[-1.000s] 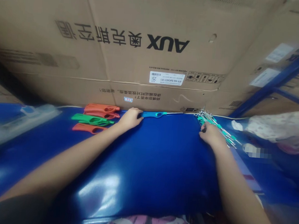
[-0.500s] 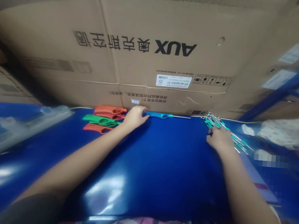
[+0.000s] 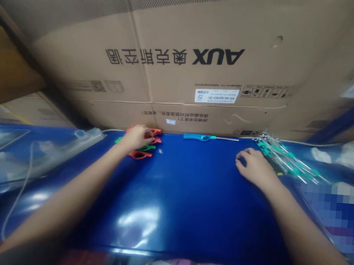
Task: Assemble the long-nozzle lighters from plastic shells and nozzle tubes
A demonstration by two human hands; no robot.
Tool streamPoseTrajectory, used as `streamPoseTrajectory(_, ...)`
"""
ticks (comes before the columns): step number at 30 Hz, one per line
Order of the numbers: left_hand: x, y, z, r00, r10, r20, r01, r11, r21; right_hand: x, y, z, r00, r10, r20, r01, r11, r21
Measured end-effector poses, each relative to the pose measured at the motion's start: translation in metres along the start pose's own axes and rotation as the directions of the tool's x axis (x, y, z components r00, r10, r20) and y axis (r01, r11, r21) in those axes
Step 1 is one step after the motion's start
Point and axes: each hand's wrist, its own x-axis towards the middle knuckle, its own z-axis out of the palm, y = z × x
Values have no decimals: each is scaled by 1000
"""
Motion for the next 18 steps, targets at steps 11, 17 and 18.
streamPoseTrajectory(11,7,-4,-2,999,42,10,-43,993,106,0,1,5,994,-105,-28,107,991,78)
streamPoseTrajectory(17,-4,30,-17,989,127,-78,-117,985,127,1,-4,3,985,-158,-64,165,979,117)
streamPoseTrajectory(18,-10,44,-17,982,169,-80,-159,981,109,0,-8,1,977,-190,-96,203,967,151)
